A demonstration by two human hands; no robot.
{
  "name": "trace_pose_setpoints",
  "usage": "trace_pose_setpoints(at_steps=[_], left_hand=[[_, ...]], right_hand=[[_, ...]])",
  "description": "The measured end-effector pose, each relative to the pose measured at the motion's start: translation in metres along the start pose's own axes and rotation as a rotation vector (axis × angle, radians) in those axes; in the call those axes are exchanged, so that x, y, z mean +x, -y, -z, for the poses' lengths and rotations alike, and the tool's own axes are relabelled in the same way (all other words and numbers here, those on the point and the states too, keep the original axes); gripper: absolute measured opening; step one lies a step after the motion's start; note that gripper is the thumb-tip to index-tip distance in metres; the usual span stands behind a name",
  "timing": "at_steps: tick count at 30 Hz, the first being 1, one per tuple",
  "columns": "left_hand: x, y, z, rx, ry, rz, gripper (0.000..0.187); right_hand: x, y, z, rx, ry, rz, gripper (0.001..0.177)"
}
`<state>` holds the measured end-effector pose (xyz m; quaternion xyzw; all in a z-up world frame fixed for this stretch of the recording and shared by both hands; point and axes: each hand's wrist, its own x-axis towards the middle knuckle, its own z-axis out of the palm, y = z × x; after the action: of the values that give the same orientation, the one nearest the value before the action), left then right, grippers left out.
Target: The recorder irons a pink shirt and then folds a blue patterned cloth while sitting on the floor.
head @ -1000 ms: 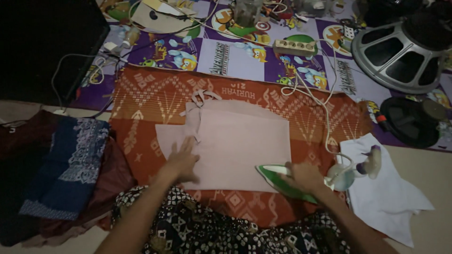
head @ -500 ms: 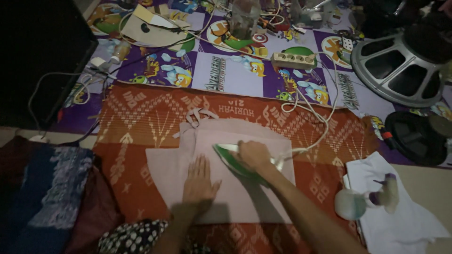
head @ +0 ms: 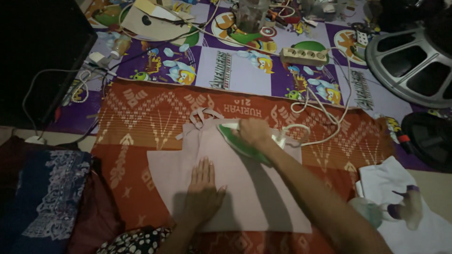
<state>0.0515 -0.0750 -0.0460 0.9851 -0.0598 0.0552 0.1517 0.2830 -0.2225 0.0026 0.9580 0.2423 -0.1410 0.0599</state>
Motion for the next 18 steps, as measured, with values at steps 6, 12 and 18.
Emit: trace_pose_setpoints(at_steps=[6, 12, 18], left_hand=[[0.003, 0.002, -0.003, -0.009, 0.037, 0.012, 0.083], [0.002, 0.006, -0.012, -0.011, -0.023, -0.007, 0.081], [0.000, 0.005, -0.011, 0.036, -0.062, -0.021, 0.082]], right_hand=[[-0.004, -0.065, -0.012, 0.019, 0.005, -0.024, 0.062], [-0.032, -0.108, -0.003, 0.034, 0.005, -0.102, 0.054], [-0.055, -0.152, -0.013, -0.043, 0.030, -0.186, 0.062]])
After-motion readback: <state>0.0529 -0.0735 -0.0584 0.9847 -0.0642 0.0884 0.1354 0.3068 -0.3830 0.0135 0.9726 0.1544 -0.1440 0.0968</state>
